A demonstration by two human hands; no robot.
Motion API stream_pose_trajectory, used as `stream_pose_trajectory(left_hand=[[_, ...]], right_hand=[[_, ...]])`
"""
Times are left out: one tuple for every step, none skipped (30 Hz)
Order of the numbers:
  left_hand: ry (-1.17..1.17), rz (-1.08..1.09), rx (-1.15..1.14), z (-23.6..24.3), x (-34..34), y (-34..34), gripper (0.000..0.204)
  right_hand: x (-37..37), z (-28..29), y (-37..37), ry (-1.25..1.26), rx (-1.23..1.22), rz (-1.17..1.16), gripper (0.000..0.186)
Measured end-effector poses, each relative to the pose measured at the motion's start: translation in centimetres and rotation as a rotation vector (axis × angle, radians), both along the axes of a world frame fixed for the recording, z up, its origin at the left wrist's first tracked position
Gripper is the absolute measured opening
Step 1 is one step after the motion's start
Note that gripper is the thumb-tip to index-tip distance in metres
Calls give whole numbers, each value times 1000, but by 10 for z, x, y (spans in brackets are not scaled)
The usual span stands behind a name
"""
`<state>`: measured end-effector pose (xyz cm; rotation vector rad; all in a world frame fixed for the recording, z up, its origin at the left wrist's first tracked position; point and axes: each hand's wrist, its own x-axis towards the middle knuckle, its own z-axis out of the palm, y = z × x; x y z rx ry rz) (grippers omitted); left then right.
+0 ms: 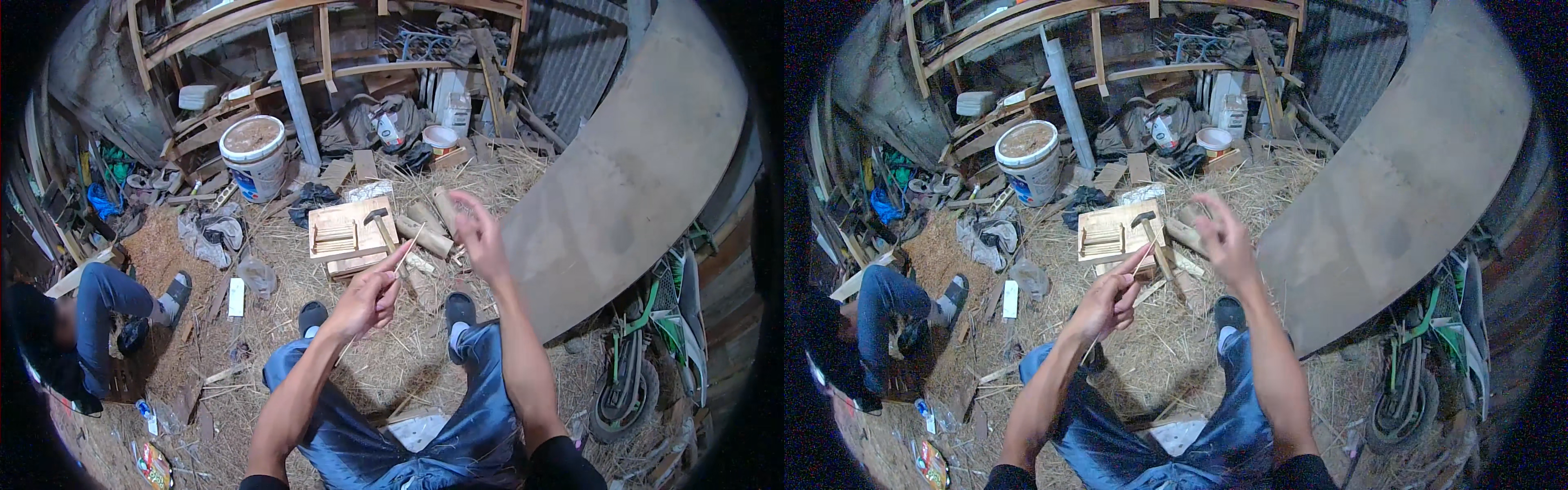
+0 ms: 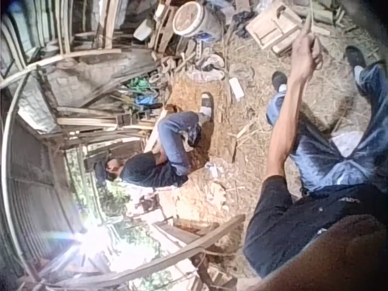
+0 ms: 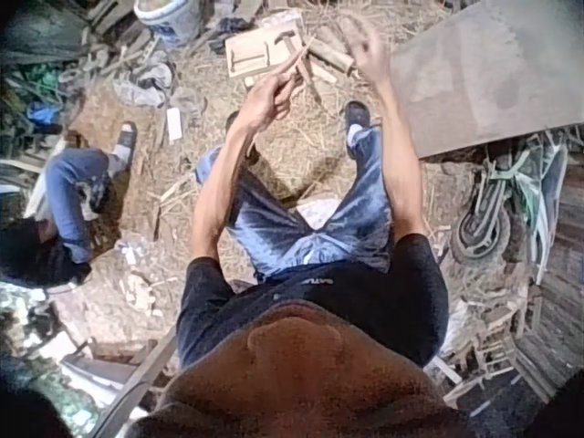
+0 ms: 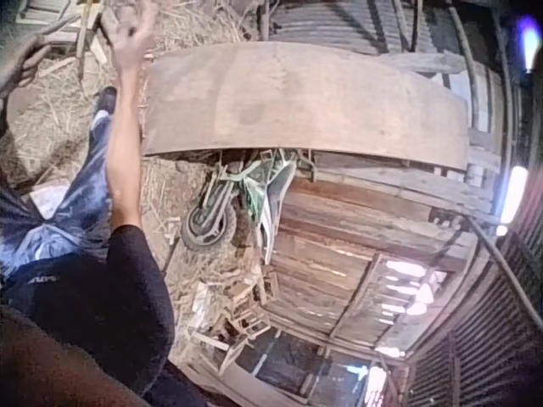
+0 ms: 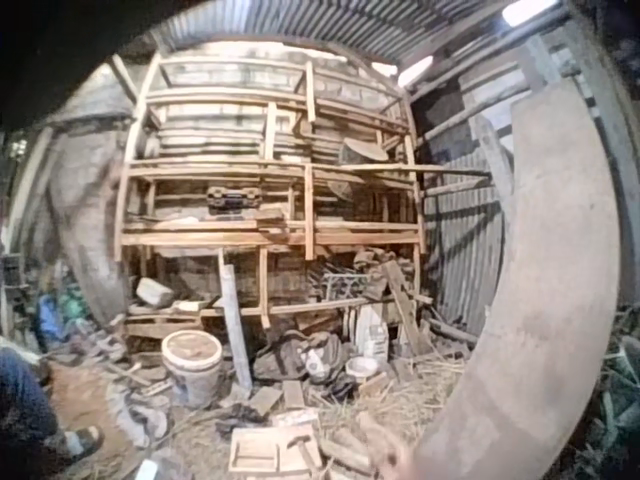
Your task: The person uses a small knife to sharpen and shape thin strips of wood or bamboo, while assembling components on a wooden block.
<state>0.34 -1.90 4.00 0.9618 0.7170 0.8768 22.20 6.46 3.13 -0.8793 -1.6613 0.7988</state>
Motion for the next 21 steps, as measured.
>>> stream_pose_trajectory(left_hand=[[-5, -2, 6, 0, -1, 2, 54], [-10, -7, 2, -2, -2, 2, 54], [-15, -12, -1, -3, -1, 3, 53], [-50, 2, -22, -2, -1, 3, 51], [-27, 11, 2, -3, -1, 3, 50], [-4, 20, 26, -5, -1, 4, 49], [17, 28, 54, -6, -1, 5, 48], [19, 22, 58, -5, -1, 5, 48], [20, 16, 62, -3, -1, 4, 48], [20, 9, 64, -2, -1, 3, 48], [15, 11, 60, -1, -1, 3, 48], [10, 13, 56, -1, 0, 2, 48], [8, 19, 51, -2, 0, 2, 48], [3, 35, 51, -3, 0, 2, 48], [-2, 50, 52, -3, 1, 2, 48], [-8, 62, 54, -3, 2, 2, 49], [-30, 49, 45, -3, 1, 3, 48], [-52, 36, 36, -5, 0, 4, 48], [-73, 24, 23, -6, -1, 3, 48], [-70, 17, 24, -6, -2, 2, 48], [-66, 10, 26, -6, -3, 1, 49]], right_hand=[[-8, -2, -7, 27, -23, 81, 39], [-16, -3, -15, 53, -54, 157, 36], [-23, 0, -24, 78, -157, 244, 34], [-28, 2, -29, 111, -257, 331, 32], [-30, 2, -28, 138, -280, 333, 31], [-32, 1, -26, 164, -302, 336, 30], [-32, 2, -24, 188, -321, 337, 29], [-29, 3, -23, 254, -356, 346, 28], [-27, 3, -21, 278, -350, 353, 28], [-26, 1, -19, 300, -345, 359, 29], [-25, 0, -18, 323, -341, 365, 29], [-25, 0, -18, 278, -303, 338, 33], [-27, -3, -19, 167, -243, 310, 34], [-31, -7, -21, 57, -183, 282, 35], [-34, -11, -24, -52, -122, 252, 36], [-36, -10, -26, -55, -109, 257, 37], [-37, -9, -28, -59, -95, 263, 38], [-36, -10, -25, -61, -72, 212, 37], [-31, -3, -21, -60, -108, 168, 38], [-27, 3, -18, -57, -145, 125, 39], [-25, 4, -16, -66, -152, 137, 39]])
